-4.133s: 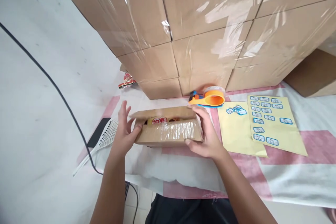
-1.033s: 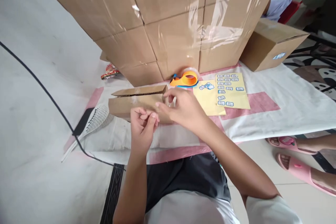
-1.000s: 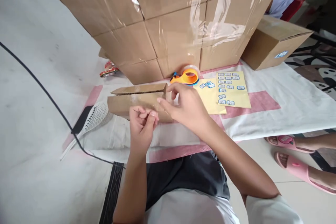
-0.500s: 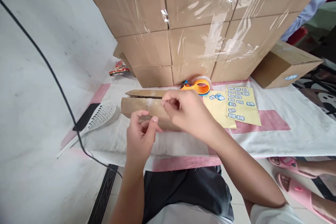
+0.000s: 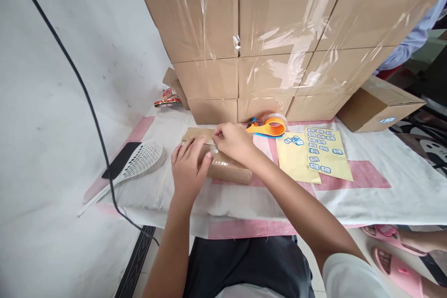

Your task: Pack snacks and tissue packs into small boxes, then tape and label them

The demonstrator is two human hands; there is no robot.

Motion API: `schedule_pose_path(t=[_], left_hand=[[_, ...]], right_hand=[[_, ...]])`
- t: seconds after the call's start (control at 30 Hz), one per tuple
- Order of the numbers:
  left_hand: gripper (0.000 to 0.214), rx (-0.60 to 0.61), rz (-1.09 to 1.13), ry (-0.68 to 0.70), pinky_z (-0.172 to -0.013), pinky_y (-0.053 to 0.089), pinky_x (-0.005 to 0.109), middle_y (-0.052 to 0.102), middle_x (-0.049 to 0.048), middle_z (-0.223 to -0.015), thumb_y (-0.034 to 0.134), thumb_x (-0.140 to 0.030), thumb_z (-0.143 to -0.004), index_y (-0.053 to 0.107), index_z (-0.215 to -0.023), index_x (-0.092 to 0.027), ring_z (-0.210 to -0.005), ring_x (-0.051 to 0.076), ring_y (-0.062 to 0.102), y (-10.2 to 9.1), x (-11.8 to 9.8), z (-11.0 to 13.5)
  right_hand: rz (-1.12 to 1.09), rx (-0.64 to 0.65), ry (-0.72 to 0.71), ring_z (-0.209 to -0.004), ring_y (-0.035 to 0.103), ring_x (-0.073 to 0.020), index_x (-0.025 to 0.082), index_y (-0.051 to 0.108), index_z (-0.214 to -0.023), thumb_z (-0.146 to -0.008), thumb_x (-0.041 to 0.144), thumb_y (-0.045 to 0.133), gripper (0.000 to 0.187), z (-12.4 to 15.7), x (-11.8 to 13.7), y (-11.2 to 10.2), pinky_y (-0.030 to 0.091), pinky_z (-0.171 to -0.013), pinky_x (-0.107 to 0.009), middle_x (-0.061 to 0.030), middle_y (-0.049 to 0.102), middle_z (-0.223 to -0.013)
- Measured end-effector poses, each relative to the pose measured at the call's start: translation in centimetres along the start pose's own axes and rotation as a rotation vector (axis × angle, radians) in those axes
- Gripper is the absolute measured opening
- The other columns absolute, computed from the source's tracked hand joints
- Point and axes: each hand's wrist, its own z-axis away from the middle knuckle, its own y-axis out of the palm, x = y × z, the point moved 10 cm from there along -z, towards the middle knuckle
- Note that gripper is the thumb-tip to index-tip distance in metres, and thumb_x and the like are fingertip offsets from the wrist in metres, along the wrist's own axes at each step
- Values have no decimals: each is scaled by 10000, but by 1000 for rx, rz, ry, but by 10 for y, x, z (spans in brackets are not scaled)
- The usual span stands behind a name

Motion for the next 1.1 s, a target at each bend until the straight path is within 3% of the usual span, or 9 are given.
schedule_pose_path(t=[0.2,0.27,0.37,0.47,0.7,0.83,0.9,1.0,1.1], left_hand=[[288,15,1,103,-1173,275,505,702,29,-1399,514,-358,-1036,772,-1150,-300,-1368,292,565,-1,-3,2],[296,17,-22,108,-1155,290,493,706,23,-1392,502,-361,-1043,772,-1148,-296,-1361,285,572,-1,-3,0],[303,21,-62,94,-1140,300,481,715,4,-1378,483,-352,-1053,770,-1129,-291,-1352,281,582,0,-5,-3],[292,31,-72,105,-1156,287,491,709,4,-1388,485,-328,-1049,745,-1171,-276,-1383,298,564,2,-14,-4],[346,139,-74,163,-1229,222,532,732,78,-1341,514,-345,-1037,652,-1338,-246,-1325,307,631,8,-44,-8],[294,-78,87,258,-1158,360,495,777,114,-1199,585,-265,-982,657,-1260,-202,-1190,295,699,5,-103,2],[207,-43,288,393,-1077,445,423,795,75,-1107,575,-209,-970,678,-1149,-223,-1076,238,733,35,-152,21],[349,396,330,501,-1127,450,484,698,100,-1389,589,-316,-982,632,-1320,-238,-1300,291,643,131,-216,62],[578,723,209,464,-1236,324,641,456,105,-1640,595,-409,-983,484,-1523,-235,-1540,366,393,204,-235,98]], right_hand=[[138,-37,-1,-698,617,-197,221,703,-799,-809,215,705,11,-4,-3,1,391,-660,-306,-21,689,-729],[165,-134,27,-768,646,-245,206,705,-942,-762,266,779,205,-14,-12,-11,443,-724,-340,-49,712,-800],[200,-361,134,-893,660,-318,154,614,-1211,-706,278,827,562,-22,-42,-40,486,-808,-417,-109,724,-954],[156,-503,238,-900,654,-306,161,633,-1118,-811,269,700,332,-3,-87,-60,486,-817,-417,-103,712,-916],[74,-675,651,-824,657,-261,196,666,-871,-809,326,598,159,181,-254,-101,481,-780,-380,-91,725,-880],[95,-735,947,-968,668,-300,168,675,-1023,-783,339,641,297,274,-331,-135,498,-850,-406,-151,735,-1069],[34,-703,996,-997,671,-301,162,660,-1094,-761,336,673,375,287,-349,-141,502,-848,-394,-156,730,-1106],[20,-592,972,-1038,667,-327,152,622,-1172,-747,381,703,490,272,-350,-137,489,-888,-424,-159,724,-1100],[191,-482,981,-1090,643,-381,130,568,-1235,-756,426,710,581,249,-337,-130,400,-1015,-536,-176,715,-1083]])
